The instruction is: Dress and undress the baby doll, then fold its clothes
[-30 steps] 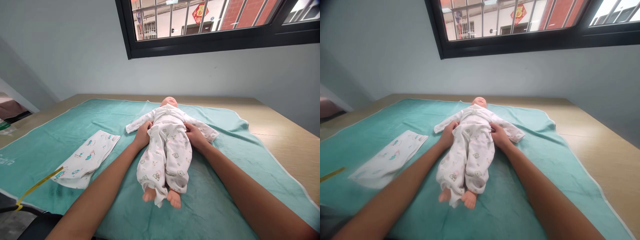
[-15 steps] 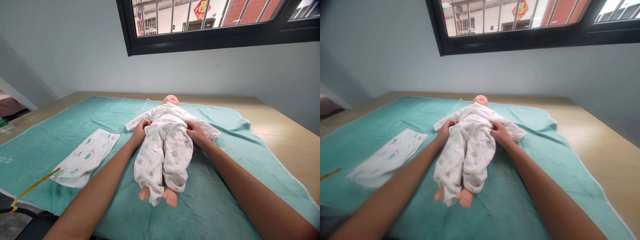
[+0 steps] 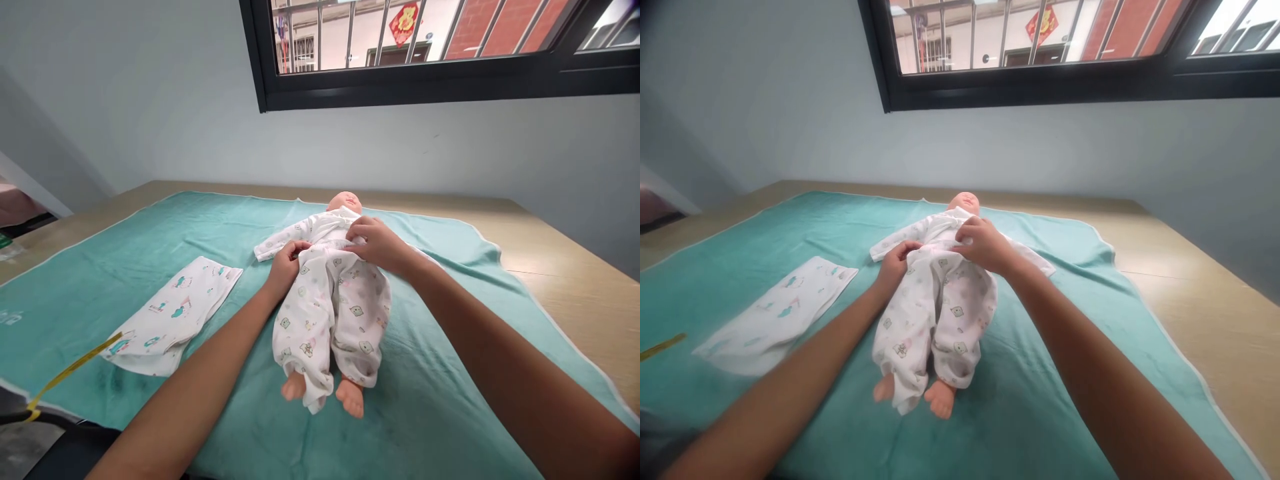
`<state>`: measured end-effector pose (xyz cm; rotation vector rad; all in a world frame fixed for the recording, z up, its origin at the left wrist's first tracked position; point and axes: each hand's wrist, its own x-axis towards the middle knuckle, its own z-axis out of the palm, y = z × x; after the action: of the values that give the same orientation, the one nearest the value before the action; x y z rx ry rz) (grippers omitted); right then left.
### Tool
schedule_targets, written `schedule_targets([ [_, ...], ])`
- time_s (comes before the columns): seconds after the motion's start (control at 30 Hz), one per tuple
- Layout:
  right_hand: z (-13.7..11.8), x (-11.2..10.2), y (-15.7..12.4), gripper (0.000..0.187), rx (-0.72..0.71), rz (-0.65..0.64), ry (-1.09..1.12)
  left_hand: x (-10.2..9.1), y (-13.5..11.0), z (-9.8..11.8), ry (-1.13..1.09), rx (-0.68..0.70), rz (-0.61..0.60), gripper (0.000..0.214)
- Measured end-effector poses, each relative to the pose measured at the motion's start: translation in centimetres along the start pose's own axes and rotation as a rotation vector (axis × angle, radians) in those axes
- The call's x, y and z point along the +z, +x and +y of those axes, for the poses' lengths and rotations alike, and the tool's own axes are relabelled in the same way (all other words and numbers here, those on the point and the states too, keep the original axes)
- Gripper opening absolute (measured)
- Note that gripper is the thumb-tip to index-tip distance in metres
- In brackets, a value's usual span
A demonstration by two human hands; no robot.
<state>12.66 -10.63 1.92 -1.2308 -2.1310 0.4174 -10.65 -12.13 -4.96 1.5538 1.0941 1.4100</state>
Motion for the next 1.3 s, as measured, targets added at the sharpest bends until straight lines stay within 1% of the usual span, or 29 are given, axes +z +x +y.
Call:
schedule_targets([
  [0.03,-0.3,0.1,0.2,0.02,-0.014,-0.006,-0.037,0.0,0.0,0.0,0.046,0.032,0.009,0.02],
  [0.1,-0.8,0.5,0.1,0.021,-0.033,0.028,-0.066,0.1,0.0,0.0,0.133,0.098,0.021,0.015],
  [0.17,-1.2,1.1,-0.4,0.018,-0.028,0.096,-0.024,0.3,0.1,0.2,0.175,0.147,0.003,0.012],
  [0.23,-1.2,1.6,-1.0,0.015,0.033,0.178,0.059,0.4,0.4,0.4,0.177,0.159,-0.029,0.01],
  [0.3,-0.8,1.9,-1.5,0.014,0.124,0.241,0.142,0.5,0.8,0.5,0.195,0.147,-0.035,0.01],
  [0.37,-0.2,2.1,-1.8,0.014,0.191,0.271,0.22,0.6,1.3,0.7,0.257,0.125,-0.014,0.012],
  [0.47,0.8,2.1,-1.8,0.016,0.237,0.295,0.34,0.7,2.4,1.1,0.364,0.123,-0.006,0.012],
  [0.57,1.7,2.1,-1.7,0.021,0.299,0.327,0.502,0.9,3.6,1.3,0.414,0.13,-0.022,0.012],
  [0.67,2.3,2.3,-1.6,0.029,0.375,0.314,0.709,1.2,4.7,1.1,0.364,0.077,-0.06,0.013],
  [0.73,2.6,2.3,-1.7,0.03,0.393,0.301,0.779,1.4,5.1,0.8,0.268,0.037,-0.087,0.015],
  [0.77,2.7,2.3,-1.8,0.03,0.385,0.297,0.774,1.5,5.2,0.6,0.219,0.025,-0.092,0.017],
  [0.83,2.6,2.4,-1.9,0.028,0.339,0.299,0.693,1.5,5.0,0.4,0.17,0.022,-0.082,0.019],
  [0.97,2.0,2.4,-2.0,0.027,0.199,0.347,0.442,1.1,4.3,1.0,0.196,0.036,-0.061,0.021],
  [1.03,1.8,2.4,-2.0,0.027,0.156,0.384,0.359,0.9,4.0,1.5,0.154,0.038,-0.095,0.025],
  [1.1,1.9,2.3,-1.8,0.025,0.13,0.421,0.291,0.8,3.9,1.9,0.089,0.023,-0.151,0.032],
  [1.17,2.4,1.9,-1.7,0.023,0.139,0.442,0.225,0.9,3.9,2.2,0.049,-0.017,-0.188,0.041],
  [1.2,2.7,1.6,-1.6,0.023,0.165,0.429,0.192,0.9,4.0,2.3,0.053,-0.043,-0.188,0.043],
  [1.23,3.1,1.2,-1.5,0.024,0.207,0.396,0.165,0.9,4.1,2.4,0.076,-0.069,-0.176,0.044],
  [1.3,4.1,0.4,-1.4,0.028,0.314,0.283,0.136,0.8,4.3,2.7,0.168,-0.105,-0.132,0.045],
])
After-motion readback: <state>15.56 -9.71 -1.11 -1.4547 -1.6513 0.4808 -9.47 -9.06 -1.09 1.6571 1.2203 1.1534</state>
